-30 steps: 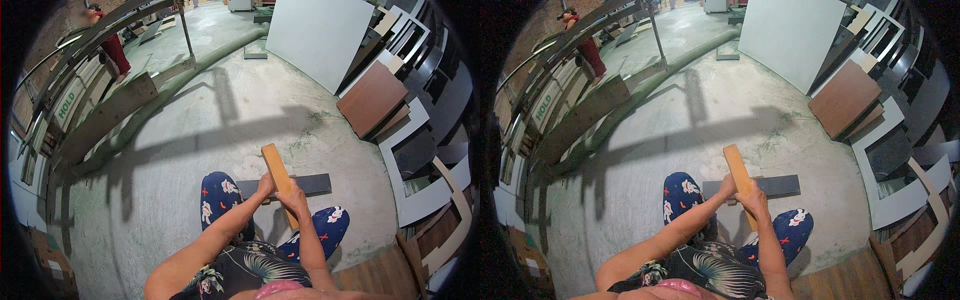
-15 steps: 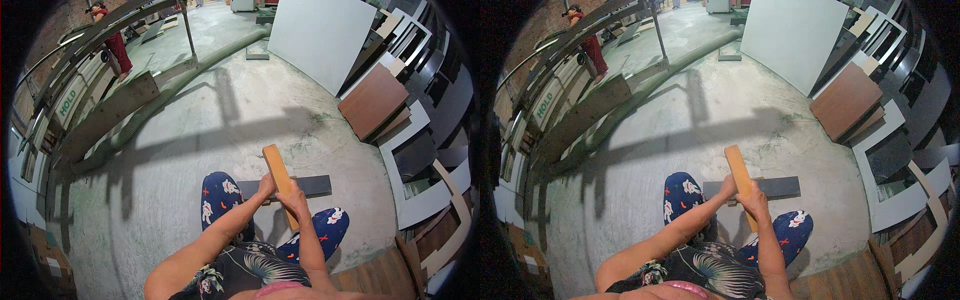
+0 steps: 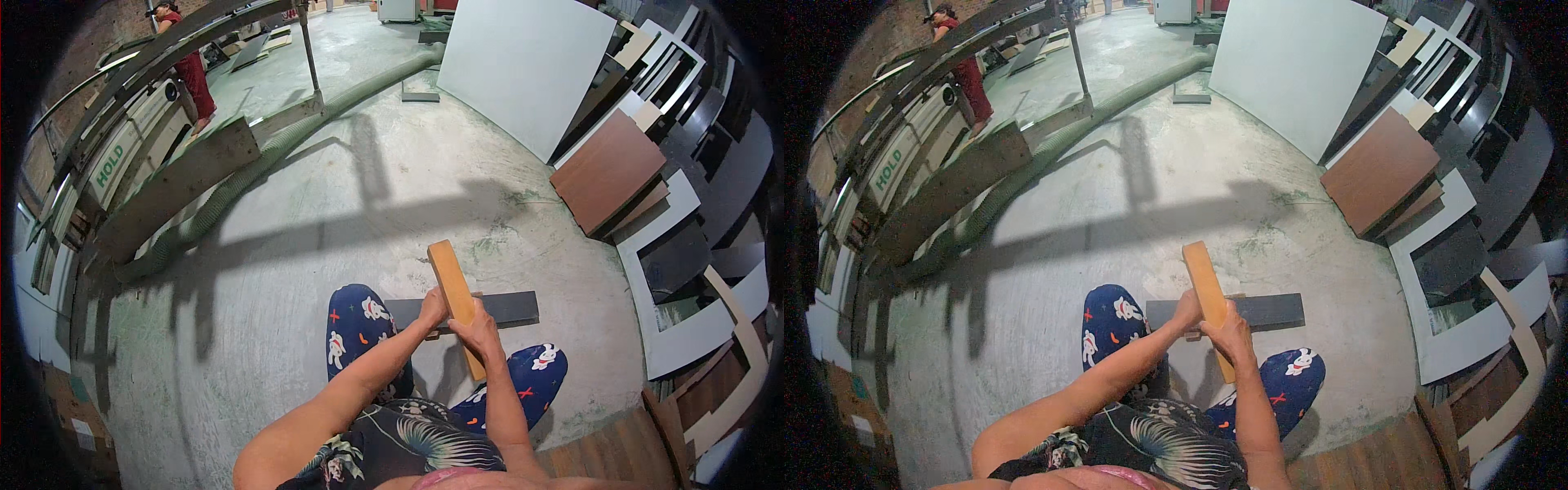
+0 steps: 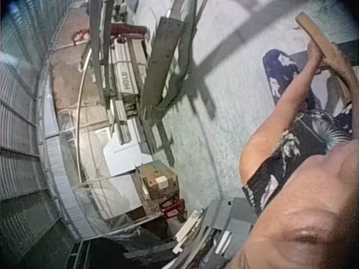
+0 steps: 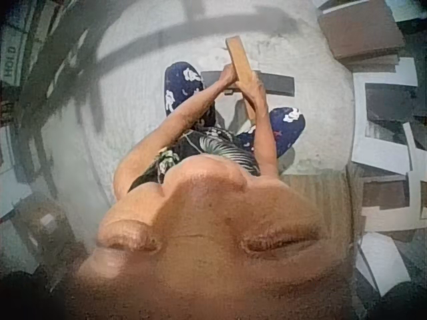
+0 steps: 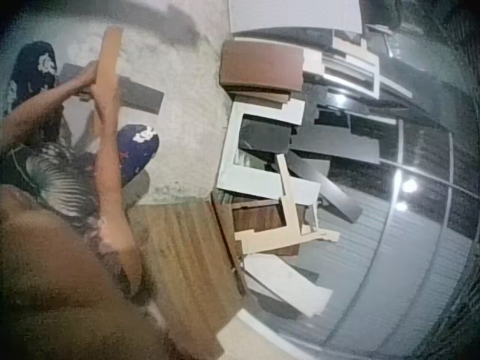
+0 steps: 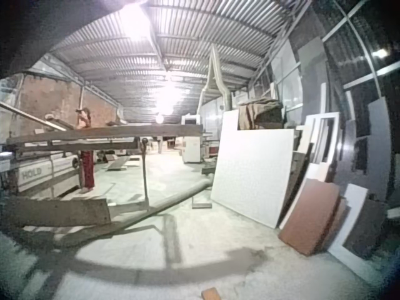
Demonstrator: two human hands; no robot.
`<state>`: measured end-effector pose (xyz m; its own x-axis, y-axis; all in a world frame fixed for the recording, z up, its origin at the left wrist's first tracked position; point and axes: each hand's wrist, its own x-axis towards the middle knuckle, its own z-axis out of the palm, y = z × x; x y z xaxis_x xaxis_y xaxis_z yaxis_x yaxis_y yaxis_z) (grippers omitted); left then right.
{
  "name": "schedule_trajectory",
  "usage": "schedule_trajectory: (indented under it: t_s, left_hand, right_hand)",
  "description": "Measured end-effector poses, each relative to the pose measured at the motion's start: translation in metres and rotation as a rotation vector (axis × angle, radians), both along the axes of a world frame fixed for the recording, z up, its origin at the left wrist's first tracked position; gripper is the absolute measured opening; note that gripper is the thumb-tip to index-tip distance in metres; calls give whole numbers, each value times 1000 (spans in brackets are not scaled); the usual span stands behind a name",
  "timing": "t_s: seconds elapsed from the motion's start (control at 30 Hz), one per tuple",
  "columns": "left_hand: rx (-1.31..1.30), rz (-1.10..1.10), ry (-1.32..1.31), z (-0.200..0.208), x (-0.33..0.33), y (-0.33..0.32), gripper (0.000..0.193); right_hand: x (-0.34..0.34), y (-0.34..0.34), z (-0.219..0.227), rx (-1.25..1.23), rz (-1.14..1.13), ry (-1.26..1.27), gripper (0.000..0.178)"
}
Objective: Marking and aligning wooden pieces for assembly in a manufacturing environment.
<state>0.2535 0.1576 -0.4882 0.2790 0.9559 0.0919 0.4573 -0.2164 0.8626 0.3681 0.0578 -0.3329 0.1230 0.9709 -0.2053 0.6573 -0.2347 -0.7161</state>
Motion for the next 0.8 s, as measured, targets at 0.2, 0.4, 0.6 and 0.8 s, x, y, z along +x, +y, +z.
schedule_trajectory:
  t_s: [0.2, 0.4, 0.6, 0.8]
  left_hand:
    - [-25, 33, 57, 5, -2, 0, 31]
    - [-45, 5, 21, 23, 0, -7, 32]
    - [13, 0, -44, 12, -3, -5, 31]
    - [-11, 5, -69, 2, -3, -1, 31]
  right_hand:
    - [-2, 0, 3, -7, -7, 13, 69]
    - [4, -2, -2, 30, 17, -15, 71]
    - [3, 0, -4, 40, 33, -15, 71]
    - [-1, 1, 2, 16, 28, -4, 72]
